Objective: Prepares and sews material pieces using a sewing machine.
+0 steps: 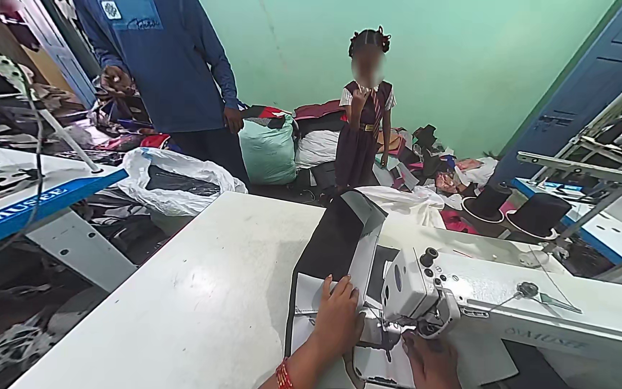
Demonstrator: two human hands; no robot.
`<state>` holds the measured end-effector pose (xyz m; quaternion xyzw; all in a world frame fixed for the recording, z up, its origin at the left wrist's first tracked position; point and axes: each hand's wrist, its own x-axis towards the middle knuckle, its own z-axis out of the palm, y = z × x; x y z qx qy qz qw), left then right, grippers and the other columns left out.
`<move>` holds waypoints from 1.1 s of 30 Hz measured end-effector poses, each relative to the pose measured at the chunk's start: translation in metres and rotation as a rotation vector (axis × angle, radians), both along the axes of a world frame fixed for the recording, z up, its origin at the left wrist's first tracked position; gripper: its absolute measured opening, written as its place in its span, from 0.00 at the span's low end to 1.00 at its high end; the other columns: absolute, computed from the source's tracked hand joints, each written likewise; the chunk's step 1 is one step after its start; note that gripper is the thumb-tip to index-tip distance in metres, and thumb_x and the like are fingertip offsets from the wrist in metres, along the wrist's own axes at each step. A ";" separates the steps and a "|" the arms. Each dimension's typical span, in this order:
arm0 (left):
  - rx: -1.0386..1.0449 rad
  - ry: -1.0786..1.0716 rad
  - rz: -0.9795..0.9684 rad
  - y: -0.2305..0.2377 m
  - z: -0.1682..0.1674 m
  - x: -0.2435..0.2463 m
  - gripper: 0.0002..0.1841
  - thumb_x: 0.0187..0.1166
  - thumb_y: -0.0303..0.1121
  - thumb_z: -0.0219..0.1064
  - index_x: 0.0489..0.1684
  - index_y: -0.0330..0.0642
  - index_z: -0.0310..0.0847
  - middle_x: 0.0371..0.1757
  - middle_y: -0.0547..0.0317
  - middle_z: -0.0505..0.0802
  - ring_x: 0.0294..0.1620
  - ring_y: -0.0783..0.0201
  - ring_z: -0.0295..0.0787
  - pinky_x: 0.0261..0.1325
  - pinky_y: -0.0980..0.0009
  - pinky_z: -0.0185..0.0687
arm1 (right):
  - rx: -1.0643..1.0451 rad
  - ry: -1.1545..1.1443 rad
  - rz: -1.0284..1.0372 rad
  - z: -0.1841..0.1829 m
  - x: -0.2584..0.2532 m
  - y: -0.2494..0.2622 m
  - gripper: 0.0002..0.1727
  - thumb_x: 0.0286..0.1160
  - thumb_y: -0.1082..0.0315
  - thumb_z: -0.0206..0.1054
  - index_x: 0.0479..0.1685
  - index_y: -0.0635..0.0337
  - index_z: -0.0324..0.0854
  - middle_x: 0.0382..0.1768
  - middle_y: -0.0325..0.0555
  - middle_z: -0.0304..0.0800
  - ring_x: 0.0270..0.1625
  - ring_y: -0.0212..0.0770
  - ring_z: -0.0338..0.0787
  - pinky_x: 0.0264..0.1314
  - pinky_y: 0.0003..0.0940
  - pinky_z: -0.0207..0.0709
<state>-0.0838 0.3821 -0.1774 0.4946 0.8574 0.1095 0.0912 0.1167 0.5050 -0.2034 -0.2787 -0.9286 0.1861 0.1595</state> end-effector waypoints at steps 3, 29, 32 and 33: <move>-0.002 -0.007 0.000 0.000 0.000 0.000 0.28 0.84 0.50 0.59 0.77 0.42 0.80 0.82 0.52 0.81 0.94 0.52 0.56 0.92 0.36 0.30 | -0.004 0.003 -0.002 0.000 0.000 0.000 0.17 0.81 0.62 0.64 0.55 0.64 0.91 0.60 0.69 0.88 0.67 0.77 0.81 0.71 0.76 0.64; 0.045 0.022 -0.010 -0.001 -0.006 0.000 0.27 0.83 0.49 0.60 0.74 0.42 0.82 0.80 0.52 0.83 0.93 0.53 0.59 0.92 0.36 0.32 | -0.013 -0.014 0.008 0.004 0.000 -0.002 0.17 0.83 0.63 0.63 0.57 0.63 0.91 0.60 0.69 0.88 0.66 0.76 0.81 0.72 0.75 0.63; 0.049 0.018 -0.012 -0.001 -0.006 -0.001 0.27 0.83 0.48 0.60 0.74 0.41 0.82 0.80 0.51 0.83 0.93 0.53 0.59 0.92 0.36 0.34 | 0.041 0.032 -0.022 0.005 0.001 -0.001 0.16 0.80 0.65 0.64 0.54 0.66 0.91 0.60 0.70 0.88 0.66 0.77 0.82 0.72 0.77 0.63; 0.053 0.015 -0.014 -0.001 -0.006 -0.001 0.26 0.83 0.48 0.60 0.74 0.41 0.82 0.79 0.51 0.84 0.93 0.52 0.59 0.92 0.36 0.34 | 0.087 0.059 -0.053 0.008 0.002 -0.001 0.16 0.78 0.66 0.65 0.53 0.69 0.91 0.60 0.72 0.88 0.66 0.78 0.82 0.72 0.77 0.63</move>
